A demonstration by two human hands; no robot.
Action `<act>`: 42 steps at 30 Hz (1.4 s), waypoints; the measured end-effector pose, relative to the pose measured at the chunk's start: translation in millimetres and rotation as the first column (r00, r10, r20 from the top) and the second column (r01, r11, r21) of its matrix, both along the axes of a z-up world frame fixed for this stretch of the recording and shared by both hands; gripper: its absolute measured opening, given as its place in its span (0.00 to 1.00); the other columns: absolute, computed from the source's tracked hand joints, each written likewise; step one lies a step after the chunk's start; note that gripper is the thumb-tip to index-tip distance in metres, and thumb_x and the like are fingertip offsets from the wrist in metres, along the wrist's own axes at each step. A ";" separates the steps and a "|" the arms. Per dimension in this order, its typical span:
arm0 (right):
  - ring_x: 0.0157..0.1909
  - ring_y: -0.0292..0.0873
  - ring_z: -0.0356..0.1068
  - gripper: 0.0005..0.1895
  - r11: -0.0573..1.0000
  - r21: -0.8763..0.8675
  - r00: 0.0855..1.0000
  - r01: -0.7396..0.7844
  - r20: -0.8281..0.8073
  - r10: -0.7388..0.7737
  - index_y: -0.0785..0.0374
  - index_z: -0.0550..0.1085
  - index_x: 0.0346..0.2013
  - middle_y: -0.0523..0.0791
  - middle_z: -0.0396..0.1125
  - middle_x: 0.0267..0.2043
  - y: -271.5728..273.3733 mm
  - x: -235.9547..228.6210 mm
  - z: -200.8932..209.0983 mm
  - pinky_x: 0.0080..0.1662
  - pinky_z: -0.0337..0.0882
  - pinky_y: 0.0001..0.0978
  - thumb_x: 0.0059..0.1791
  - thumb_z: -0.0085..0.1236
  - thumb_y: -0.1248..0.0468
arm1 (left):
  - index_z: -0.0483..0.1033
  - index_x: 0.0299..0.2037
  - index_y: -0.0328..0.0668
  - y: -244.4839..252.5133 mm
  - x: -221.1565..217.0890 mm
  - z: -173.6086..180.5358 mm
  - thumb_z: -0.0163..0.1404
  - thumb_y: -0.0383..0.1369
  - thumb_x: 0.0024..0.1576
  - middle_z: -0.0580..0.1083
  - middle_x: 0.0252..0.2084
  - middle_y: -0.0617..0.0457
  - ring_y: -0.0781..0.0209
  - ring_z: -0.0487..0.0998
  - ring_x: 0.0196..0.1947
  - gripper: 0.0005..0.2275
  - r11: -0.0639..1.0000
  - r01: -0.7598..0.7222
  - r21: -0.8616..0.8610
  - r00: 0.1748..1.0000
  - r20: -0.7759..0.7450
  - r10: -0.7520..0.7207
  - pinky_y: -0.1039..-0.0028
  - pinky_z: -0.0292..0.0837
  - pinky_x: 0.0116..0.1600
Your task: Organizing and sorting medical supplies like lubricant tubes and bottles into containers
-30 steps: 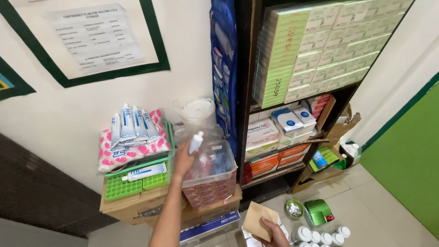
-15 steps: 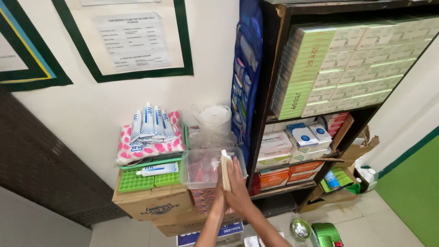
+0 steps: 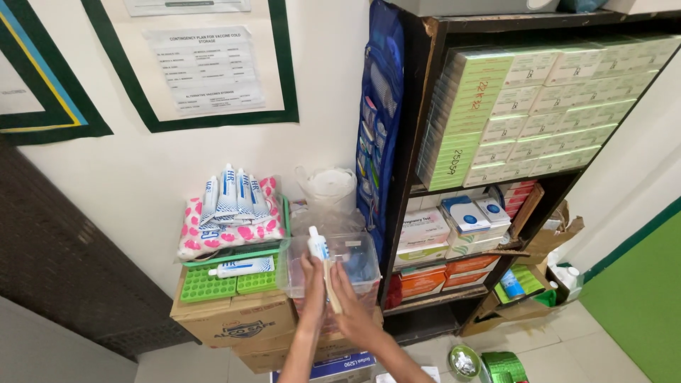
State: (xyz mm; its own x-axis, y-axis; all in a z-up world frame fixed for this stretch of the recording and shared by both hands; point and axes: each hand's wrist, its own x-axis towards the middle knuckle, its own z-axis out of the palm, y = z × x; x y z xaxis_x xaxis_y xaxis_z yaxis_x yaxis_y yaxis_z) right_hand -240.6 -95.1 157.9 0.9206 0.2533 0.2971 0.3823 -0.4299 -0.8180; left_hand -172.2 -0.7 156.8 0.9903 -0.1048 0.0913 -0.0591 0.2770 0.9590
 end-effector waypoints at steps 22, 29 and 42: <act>0.77 0.60 0.35 0.32 0.926 0.055 0.799 0.372 -0.526 -0.290 0.18 0.21 0.71 0.43 0.32 0.82 9.9 -0.2 28.0 0.74 0.30 0.63 0.57 0.19 0.44 | 0.57 0.73 0.45 2.7 -30.6 -10.7 0.35 0.42 0.66 0.67 0.54 0.49 0.59 0.73 0.49 0.25 0.887 -0.234 0.397 0.938 0.333 0.098 0.71 0.70 0.53; 0.69 0.62 0.62 0.43 0.926 0.228 0.860 0.302 -0.485 -0.160 0.48 0.47 0.77 0.60 0.59 0.70 -11.3 24.7 -14.0 0.68 0.58 0.58 0.50 0.27 0.35 | 0.31 0.76 0.53 -14.6 -47.9 -10.8 0.31 0.55 0.59 0.34 0.80 0.47 0.40 0.37 0.77 0.37 0.989 0.010 0.146 1.000 0.007 -0.011 0.44 0.40 0.73; 0.81 0.53 0.18 0.42 0.990 0.092 0.994 0.110 -0.004 -0.111 0.53 0.42 0.76 0.50 0.13 0.81 2.2 -14.3 5.9 0.73 0.29 0.52 0.49 0.39 0.75 | 0.39 0.76 0.45 -11.0 -77.0 -28.5 0.27 0.46 0.65 0.45 0.79 0.46 0.49 0.45 0.77 0.30 1.000 0.006 0.017 1.000 0.011 -0.007 0.56 0.42 0.75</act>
